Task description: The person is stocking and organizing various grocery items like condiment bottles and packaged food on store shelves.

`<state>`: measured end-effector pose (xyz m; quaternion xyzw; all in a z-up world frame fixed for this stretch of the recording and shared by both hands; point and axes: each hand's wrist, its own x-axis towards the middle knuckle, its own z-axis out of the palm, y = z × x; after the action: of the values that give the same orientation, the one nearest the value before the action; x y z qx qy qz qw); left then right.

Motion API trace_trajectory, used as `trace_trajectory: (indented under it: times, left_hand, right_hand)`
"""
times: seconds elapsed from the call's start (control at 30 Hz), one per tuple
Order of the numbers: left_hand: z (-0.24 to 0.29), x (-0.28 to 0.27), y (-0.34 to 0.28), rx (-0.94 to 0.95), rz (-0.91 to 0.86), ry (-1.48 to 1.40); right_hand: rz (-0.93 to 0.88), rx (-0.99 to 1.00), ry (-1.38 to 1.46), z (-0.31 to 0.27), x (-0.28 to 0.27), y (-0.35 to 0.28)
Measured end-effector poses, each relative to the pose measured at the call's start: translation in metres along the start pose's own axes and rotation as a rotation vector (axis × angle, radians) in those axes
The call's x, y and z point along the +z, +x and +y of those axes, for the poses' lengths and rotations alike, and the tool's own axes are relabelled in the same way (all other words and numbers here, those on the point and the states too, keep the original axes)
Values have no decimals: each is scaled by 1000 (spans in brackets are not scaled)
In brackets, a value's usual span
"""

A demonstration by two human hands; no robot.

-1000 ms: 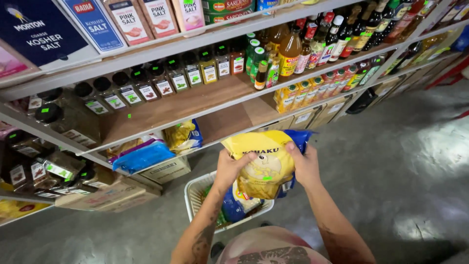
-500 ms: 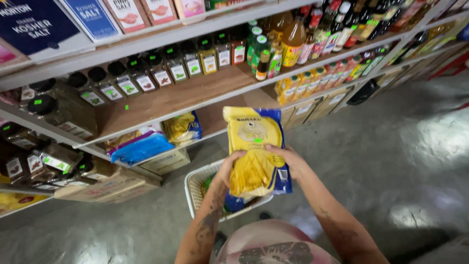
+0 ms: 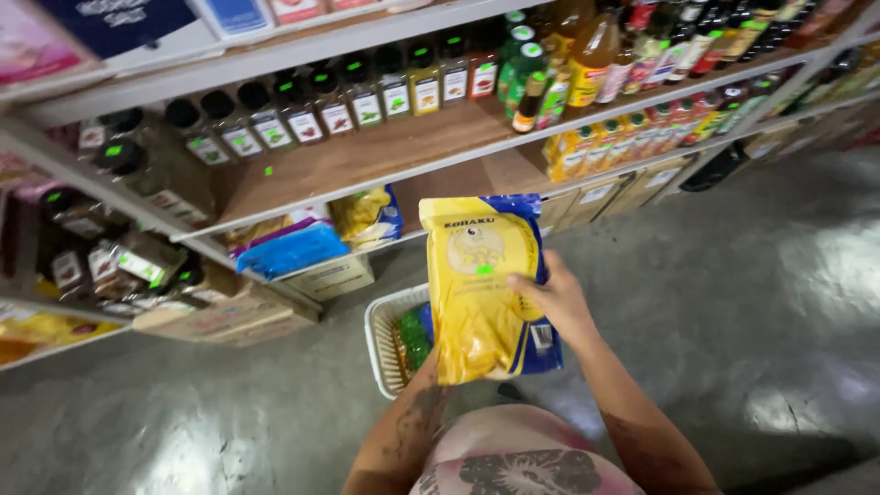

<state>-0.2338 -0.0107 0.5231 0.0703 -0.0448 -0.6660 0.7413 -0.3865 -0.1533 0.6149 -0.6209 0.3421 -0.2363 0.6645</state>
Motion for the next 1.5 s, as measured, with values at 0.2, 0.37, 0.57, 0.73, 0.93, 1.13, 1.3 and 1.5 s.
trace_trajectory:
  times: [0.2,0.37,0.57,0.73,0.93,1.13,1.3,1.5]
  left_hand:
    - [-3,16,26,-9,-12,95]
    - [6,13,46,-58,-42,331]
    - [25,37,45,-12,-82,266]
    - [34,40,31,19,20,184]
    - [36,30,0,22,152,265]
    - [62,23,32,68,254,253]
    - [60,9,16,59,173,143]
    - [36,-21,12,189,158,-47]
  right_hand:
    - [223,-642,-892,15,25,-10]
    - [72,-686,-655,34,42,9]
    - [168,-600,-680,25,45,5]
    - [-105,-317,72,-1,-15,3]
    - [-298,265,442,16,7,-23]
    - [-124,295,284,7,2,-15]
    - [-118,328,398,9,0,-28]
    - [-163,197,316,38,24,-37]
